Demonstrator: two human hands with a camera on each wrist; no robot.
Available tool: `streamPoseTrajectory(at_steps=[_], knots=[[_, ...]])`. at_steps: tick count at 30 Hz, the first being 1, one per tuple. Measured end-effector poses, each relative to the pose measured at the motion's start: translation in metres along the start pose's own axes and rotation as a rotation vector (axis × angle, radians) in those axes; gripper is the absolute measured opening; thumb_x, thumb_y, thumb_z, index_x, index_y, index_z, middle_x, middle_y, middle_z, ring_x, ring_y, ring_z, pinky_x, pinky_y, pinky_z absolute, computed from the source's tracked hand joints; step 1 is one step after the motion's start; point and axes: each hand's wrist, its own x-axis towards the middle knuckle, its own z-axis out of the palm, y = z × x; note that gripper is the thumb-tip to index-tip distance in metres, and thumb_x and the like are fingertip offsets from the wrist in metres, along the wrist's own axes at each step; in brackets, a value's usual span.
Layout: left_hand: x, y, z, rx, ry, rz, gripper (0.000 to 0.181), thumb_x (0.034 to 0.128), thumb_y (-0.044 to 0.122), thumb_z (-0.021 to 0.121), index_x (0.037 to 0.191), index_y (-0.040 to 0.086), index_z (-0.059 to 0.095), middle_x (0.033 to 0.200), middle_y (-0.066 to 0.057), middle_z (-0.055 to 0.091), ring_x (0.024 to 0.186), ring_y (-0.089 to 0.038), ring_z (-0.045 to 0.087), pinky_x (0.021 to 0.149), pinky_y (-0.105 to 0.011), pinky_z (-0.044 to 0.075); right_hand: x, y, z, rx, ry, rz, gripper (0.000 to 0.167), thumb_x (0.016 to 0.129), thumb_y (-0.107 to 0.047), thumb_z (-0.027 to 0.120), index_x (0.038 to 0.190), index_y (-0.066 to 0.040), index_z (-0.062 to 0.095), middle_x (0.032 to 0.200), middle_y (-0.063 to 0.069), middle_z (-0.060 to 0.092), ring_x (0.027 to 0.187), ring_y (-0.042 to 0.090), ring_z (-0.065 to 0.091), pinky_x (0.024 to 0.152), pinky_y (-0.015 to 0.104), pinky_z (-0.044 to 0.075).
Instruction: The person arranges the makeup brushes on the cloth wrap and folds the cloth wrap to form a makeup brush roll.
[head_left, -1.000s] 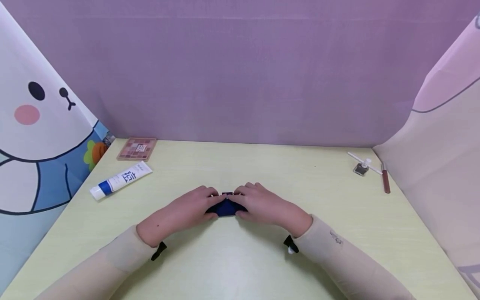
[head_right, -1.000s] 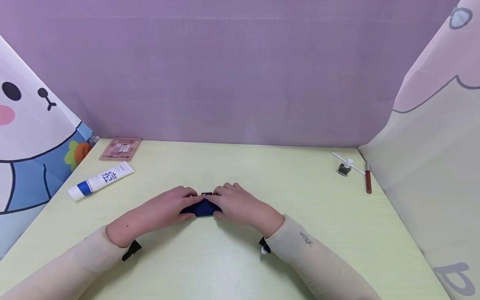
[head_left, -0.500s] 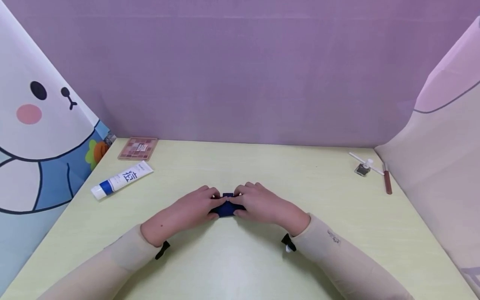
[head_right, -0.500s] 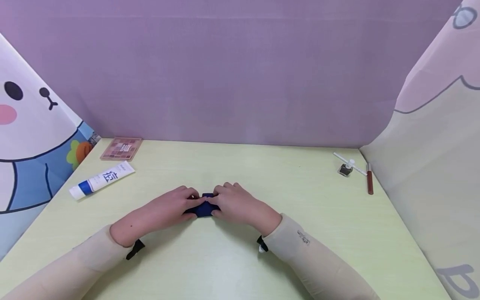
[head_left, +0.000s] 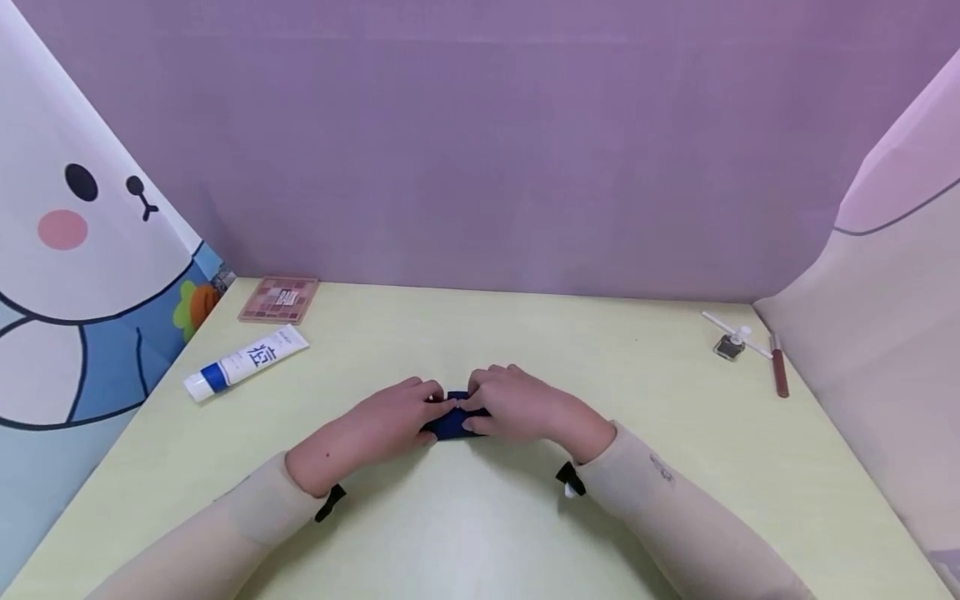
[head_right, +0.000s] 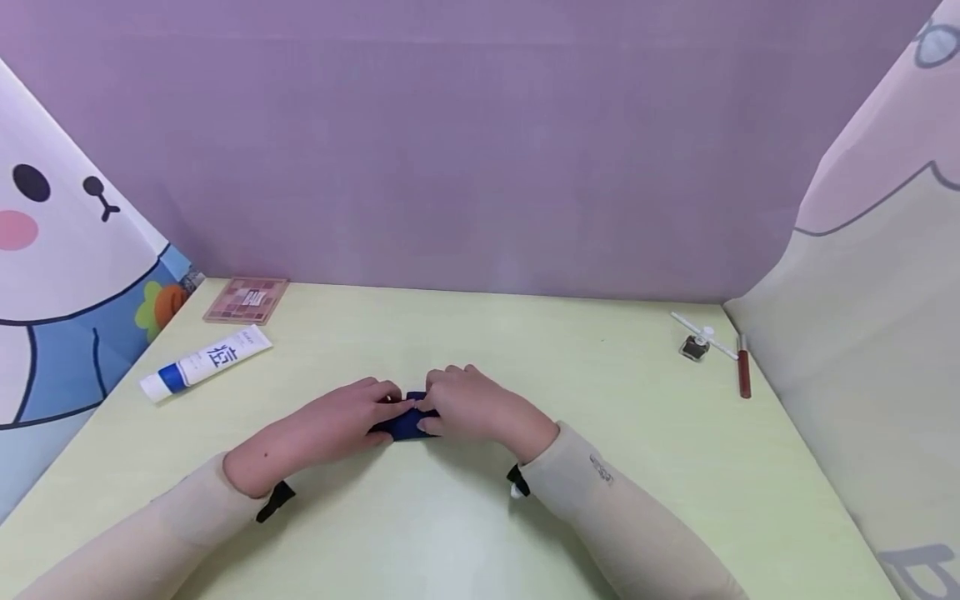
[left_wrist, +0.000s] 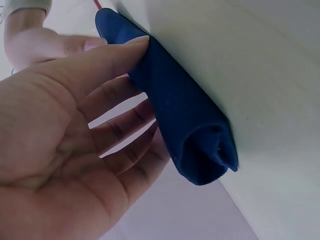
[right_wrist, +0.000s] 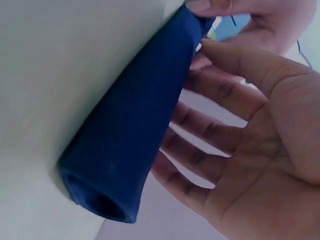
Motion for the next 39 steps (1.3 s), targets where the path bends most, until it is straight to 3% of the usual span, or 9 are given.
streamPoseTrajectory(at_steps=[5, 11, 17, 23, 27, 32, 39], knots=[[0.0, 0.003, -0.002, 0.01, -0.001, 0.001, 0.047, 0.0977, 0.023, 0.08, 0.141, 0.008, 0.07, 0.128, -0.011, 0.07, 0.111, -0.027, 0.067, 0.097, -0.038, 0.061, 0.005, 0.003, -0.003, 0.015, -0.031, -0.001, 0.03, 0.107, -0.029, 0.067, 0.132, -0.018, 0.078, 0.125, 0.005, 0.072, 0.109, 0.021, 0.067, 0.094, 0.045, 0.055], [-0.001, 0.002, -0.004, -0.003, 0.001, 0.013, 0.047, 0.0969, 0.022, 0.081, 0.141, 0.008, 0.071, 0.127, -0.01, 0.069, 0.111, -0.027, 0.066, 0.097, -0.038, 0.061, 0.006, -0.006, -0.001, -0.074, 0.003, 0.015, 0.025, 0.106, -0.032, 0.069, 0.123, -0.019, 0.083, 0.115, 0.002, 0.073, 0.102, 0.019, 0.066, 0.085, 0.041, 0.053], [-0.005, -0.002, -0.002, -0.029, 0.0, 0.002, 0.051, 0.0985, 0.024, 0.08, 0.146, 0.009, 0.067, 0.132, -0.011, 0.068, 0.114, -0.027, 0.066, 0.098, -0.04, 0.061, -0.001, 0.003, 0.004, -0.009, -0.007, 0.0, 0.039, 0.105, -0.032, 0.07, 0.142, -0.019, 0.071, 0.136, 0.005, 0.07, 0.121, 0.024, 0.065, 0.099, 0.048, 0.054], [-0.011, -0.007, -0.001, -0.108, -0.007, -0.018, 0.056, 0.1016, 0.028, 0.076, 0.151, 0.007, 0.061, 0.141, -0.012, 0.069, 0.129, -0.03, 0.067, 0.108, -0.045, 0.058, -0.015, 0.02, 0.009, 0.159, 0.019, -0.019, 0.046, 0.107, -0.026, 0.066, 0.151, -0.014, 0.063, 0.147, 0.007, 0.068, 0.135, 0.028, 0.063, 0.114, 0.047, 0.052], [-0.014, -0.012, -0.004, -0.122, -0.007, -0.041, 0.055, 0.1016, 0.03, 0.075, 0.15, 0.007, 0.062, 0.143, -0.013, 0.07, 0.133, -0.033, 0.065, 0.112, -0.049, 0.056, -0.024, 0.026, 0.009, 0.167, 0.018, 0.016, 0.048, 0.106, -0.028, 0.067, 0.151, -0.014, 0.062, 0.148, 0.006, 0.067, 0.136, 0.029, 0.062, 0.115, 0.049, 0.051], [-0.019, -0.02, -0.003, -0.136, -0.053, -0.089, 0.058, 0.0999, 0.034, 0.077, 0.149, 0.008, 0.063, 0.149, -0.016, 0.066, 0.138, -0.038, 0.062, 0.114, -0.055, 0.053, -0.032, 0.03, 0.009, 0.15, 0.001, 0.075, 0.055, 0.103, -0.032, 0.072, 0.154, -0.018, 0.059, 0.15, 0.008, 0.066, 0.137, 0.032, 0.06, 0.114, 0.053, 0.049], [-0.016, -0.028, 0.003, -0.201, -0.054, -0.093, 0.053, 0.1018, 0.03, 0.075, 0.15, 0.011, 0.063, 0.146, -0.015, 0.069, 0.133, -0.035, 0.066, 0.112, -0.051, 0.056, -0.035, 0.034, 0.015, 0.147, 0.034, 0.118, 0.055, 0.103, -0.031, 0.074, 0.155, -0.021, 0.059, 0.145, 0.01, 0.068, 0.133, 0.032, 0.063, 0.111, 0.052, 0.053]])
